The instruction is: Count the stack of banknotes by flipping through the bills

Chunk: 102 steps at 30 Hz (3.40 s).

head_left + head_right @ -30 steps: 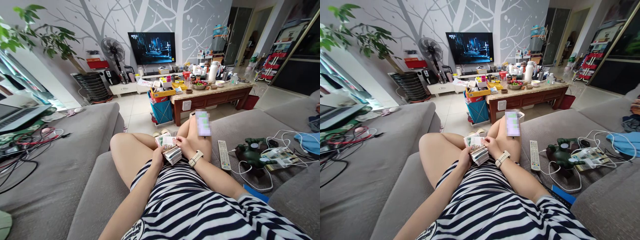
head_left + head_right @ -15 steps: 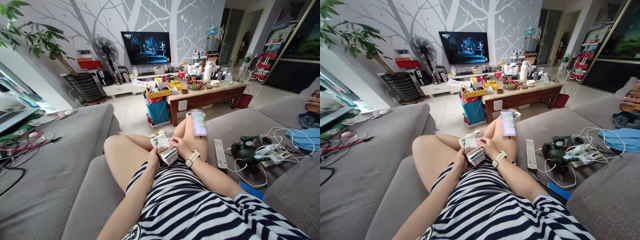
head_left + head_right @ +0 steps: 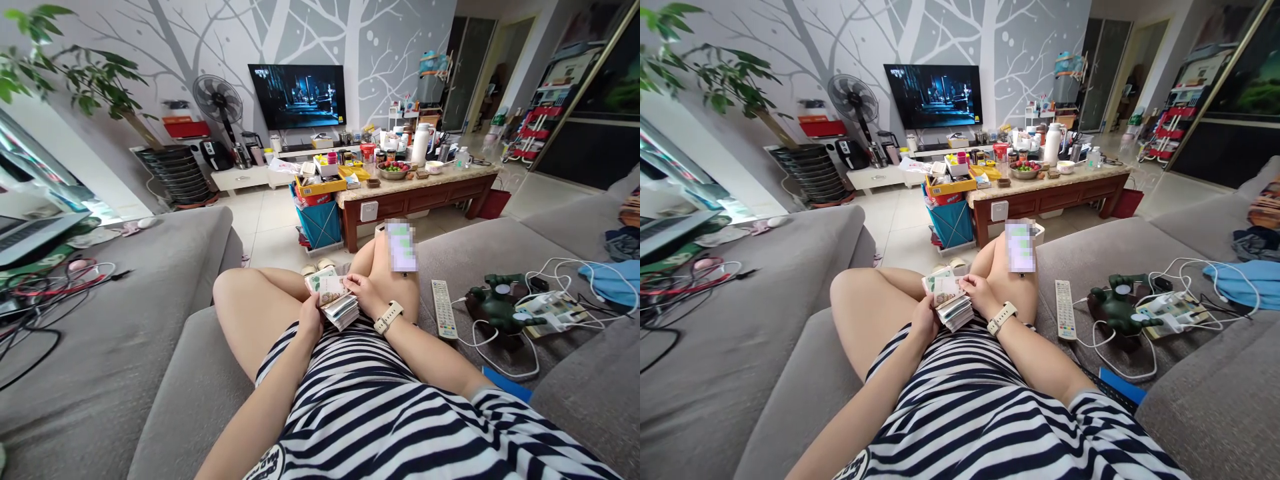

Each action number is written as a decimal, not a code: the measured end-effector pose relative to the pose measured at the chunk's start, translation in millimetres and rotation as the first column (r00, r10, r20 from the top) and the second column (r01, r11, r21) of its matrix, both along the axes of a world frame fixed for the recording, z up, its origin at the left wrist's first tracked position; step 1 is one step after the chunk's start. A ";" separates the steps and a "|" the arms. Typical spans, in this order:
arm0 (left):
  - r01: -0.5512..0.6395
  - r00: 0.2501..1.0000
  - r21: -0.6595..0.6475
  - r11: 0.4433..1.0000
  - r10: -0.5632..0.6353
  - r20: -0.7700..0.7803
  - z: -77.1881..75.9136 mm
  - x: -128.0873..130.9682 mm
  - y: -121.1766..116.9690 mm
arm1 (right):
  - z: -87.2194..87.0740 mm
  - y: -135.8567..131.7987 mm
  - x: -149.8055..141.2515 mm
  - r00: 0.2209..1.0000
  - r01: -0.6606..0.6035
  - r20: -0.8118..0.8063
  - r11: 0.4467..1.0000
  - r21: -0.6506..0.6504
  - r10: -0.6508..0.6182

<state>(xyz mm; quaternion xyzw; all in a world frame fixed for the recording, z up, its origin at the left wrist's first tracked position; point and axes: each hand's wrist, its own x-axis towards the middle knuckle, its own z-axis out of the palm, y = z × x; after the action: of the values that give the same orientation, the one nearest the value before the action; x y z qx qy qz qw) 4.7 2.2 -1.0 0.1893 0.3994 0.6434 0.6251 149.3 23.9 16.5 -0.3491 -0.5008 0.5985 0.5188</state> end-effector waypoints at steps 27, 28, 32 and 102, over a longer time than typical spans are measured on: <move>-0.001 1.000 0.000 1.000 0.001 -0.017 1.8 0.5 -3.7 | -0.6 -1.9 -0.6 0.999 -0.037 -0.006 0.999 0.016 0.037; -0.002 1.000 0.001 1.000 0.002 -0.021 1.9 0.3 -4.0 | 0.5 -2.1 -0.8 1.000 -0.019 0.005 1.000 0.021 0.019; 0.016 0.998 0.014 1.000 -0.015 -0.068 3.0 -1.8 -5.7 | 3.8 -0.8 -2.2 0.997 0.066 0.030 0.998 -0.011 -0.066; -0.028 0.999 -0.026 0.999 0.028 -0.021 1.4 -0.1 -1.0 | -5.8 5.6 2.3 0.999 -0.032 0.033 0.999 -0.005 0.032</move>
<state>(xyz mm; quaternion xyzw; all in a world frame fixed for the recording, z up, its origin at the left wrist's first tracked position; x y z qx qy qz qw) 4.7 1.2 0.4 0.1821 0.4166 0.6449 0.6143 151.6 29.5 10.6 -0.3518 -0.5135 0.6019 0.5003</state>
